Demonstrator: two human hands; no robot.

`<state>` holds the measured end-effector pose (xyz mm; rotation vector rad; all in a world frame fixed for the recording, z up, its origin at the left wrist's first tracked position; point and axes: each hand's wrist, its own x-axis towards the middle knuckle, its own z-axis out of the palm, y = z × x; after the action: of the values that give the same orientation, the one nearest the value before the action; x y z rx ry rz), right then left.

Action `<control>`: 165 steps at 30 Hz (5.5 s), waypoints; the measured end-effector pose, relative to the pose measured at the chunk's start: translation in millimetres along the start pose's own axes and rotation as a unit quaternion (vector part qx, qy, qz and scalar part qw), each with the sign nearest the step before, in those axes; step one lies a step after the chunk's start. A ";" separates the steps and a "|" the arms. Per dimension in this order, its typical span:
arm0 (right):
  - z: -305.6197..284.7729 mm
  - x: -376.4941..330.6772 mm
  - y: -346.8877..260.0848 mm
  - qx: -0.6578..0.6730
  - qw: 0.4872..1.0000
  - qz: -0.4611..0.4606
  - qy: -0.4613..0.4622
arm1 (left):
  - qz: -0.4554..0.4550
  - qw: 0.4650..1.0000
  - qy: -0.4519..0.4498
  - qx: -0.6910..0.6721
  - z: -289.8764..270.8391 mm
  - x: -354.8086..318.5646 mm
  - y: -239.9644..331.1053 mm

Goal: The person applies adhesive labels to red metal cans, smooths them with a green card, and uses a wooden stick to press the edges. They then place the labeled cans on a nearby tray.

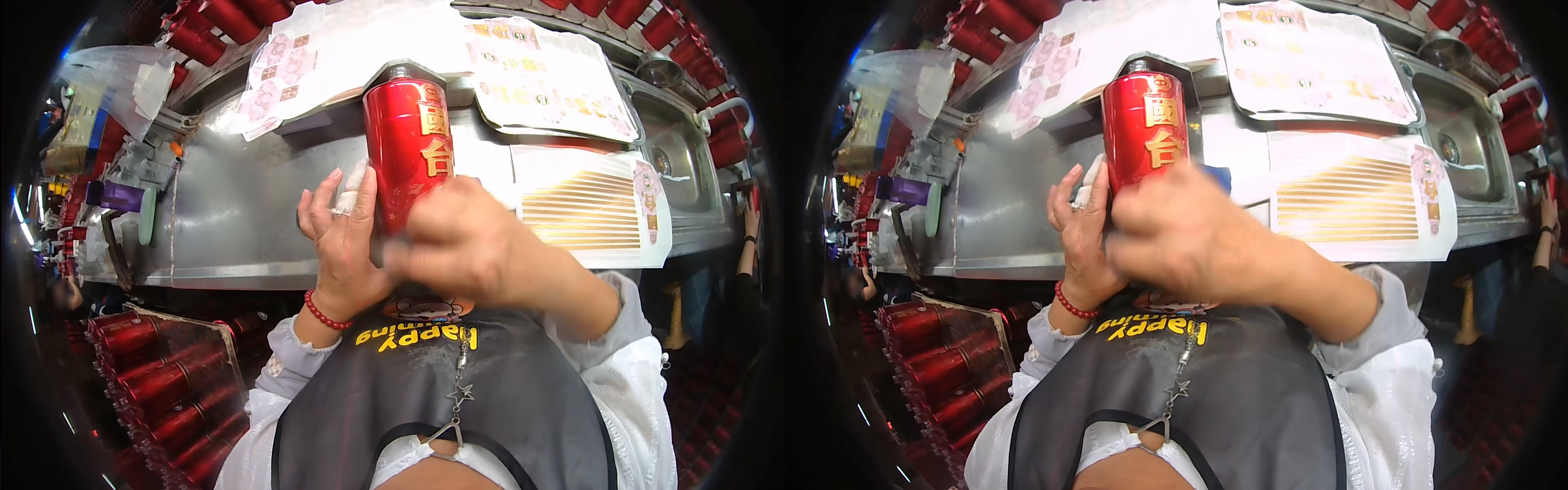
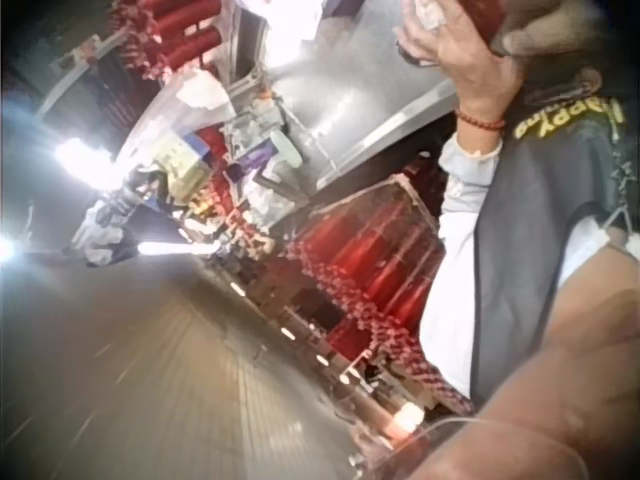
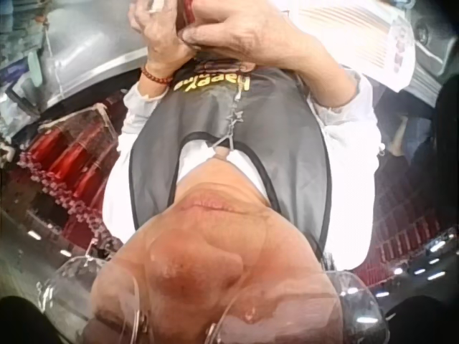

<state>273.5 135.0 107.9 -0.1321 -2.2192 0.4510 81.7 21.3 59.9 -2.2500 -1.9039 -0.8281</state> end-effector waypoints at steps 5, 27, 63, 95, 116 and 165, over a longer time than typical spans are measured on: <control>-15.2 -10.4 12.0 -0.081 0.986 0.131 0.065 | -0.023 0.999 0.005 -0.031 5.8 0.0 2.5; 12.1 -30.0 -24.4 0.138 0.905 0.396 0.075 | -0.024 0.996 -0.039 -0.072 25.8 -13.9 -13.5; 10.9 -73.4 -10.9 0.214 0.859 0.457 0.087 | 0.194 0.974 0.031 -0.109 5.5 117.2 -57.0; -38.3 93.1 103.6 0.111 0.954 0.261 -0.101 | 0.141 0.978 0.123 -0.091 14.4 86.3 -55.2; -28.1 -47.2 -5.5 0.073 0.973 0.204 0.078 | 0.257 0.965 0.012 -0.058 -2.4 103.1 -40.1; 9.7 -75.9 3.1 0.294 0.812 0.451 0.226 | 0.208 0.977 -0.036 -0.009 -23.1 76.5 -11.3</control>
<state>314.2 116.6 45.8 -0.8776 -1.3364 1.4316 69.3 82.9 110.6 -2.5836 -1.3675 -0.7092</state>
